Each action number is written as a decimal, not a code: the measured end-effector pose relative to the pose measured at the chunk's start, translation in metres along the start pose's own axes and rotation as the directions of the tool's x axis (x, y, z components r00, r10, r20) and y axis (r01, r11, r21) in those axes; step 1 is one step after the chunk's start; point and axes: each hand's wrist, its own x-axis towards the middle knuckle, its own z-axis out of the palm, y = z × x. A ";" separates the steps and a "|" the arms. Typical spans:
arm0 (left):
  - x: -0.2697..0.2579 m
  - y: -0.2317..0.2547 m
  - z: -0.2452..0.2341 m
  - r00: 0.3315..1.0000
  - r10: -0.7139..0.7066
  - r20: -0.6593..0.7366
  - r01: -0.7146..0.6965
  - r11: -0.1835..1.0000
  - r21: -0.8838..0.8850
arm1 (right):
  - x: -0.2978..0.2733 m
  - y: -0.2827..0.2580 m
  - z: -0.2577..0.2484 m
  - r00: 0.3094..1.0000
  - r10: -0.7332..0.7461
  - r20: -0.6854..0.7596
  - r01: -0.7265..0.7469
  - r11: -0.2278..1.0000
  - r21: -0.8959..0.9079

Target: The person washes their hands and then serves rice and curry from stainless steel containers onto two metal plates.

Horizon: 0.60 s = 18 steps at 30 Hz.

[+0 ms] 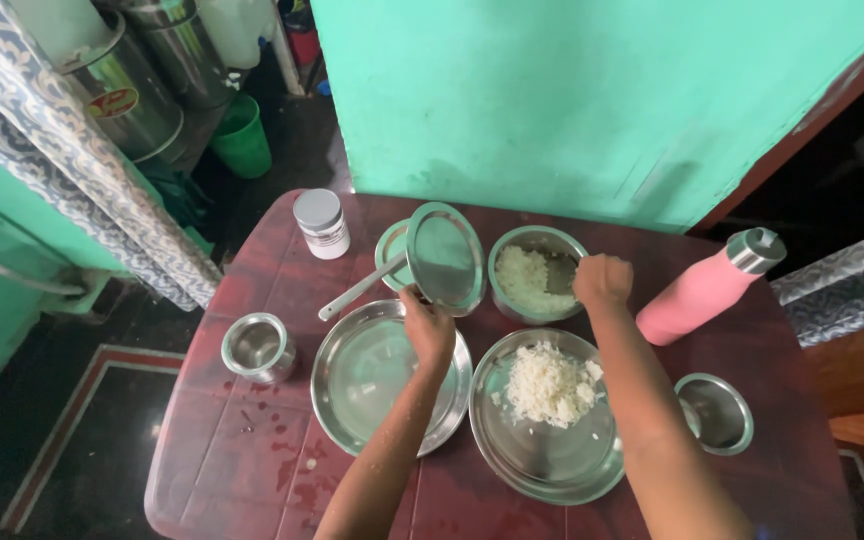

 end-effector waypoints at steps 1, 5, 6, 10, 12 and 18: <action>-0.001 -0.004 0.003 1.000 0.008 0.009 -0.008 1.000 0.005 | -0.001 0.001 -0.001 0.997 0.036 0.065 -0.039 0.998 0.054; -0.006 -0.013 0.010 0.999 0.047 0.012 -0.047 0.999 0.010 | -0.004 0.000 -0.008 0.971 0.097 0.216 -0.133 0.979 0.156; -0.006 -0.008 0.009 0.999 0.050 0.015 -0.050 0.999 0.009 | -0.002 0.000 -0.001 0.971 0.101 0.216 -0.137 0.978 0.158; -0.010 0.001 0.007 0.998 0.021 0.060 -0.021 1.000 -0.003 | 0.001 0.003 0.012 0.952 0.148 0.268 -0.217 0.943 0.251; -0.010 0.004 0.005 0.996 0.039 0.077 -0.038 0.999 -0.018 | 0.003 0.003 0.023 0.940 0.165 0.297 -0.255 0.920 0.298; -0.009 0.019 -0.001 0.990 0.099 0.099 -0.094 0.994 -0.060 | 0.036 -0.002 0.129 0.820 -0.073 0.567 -0.321 0.763 0.561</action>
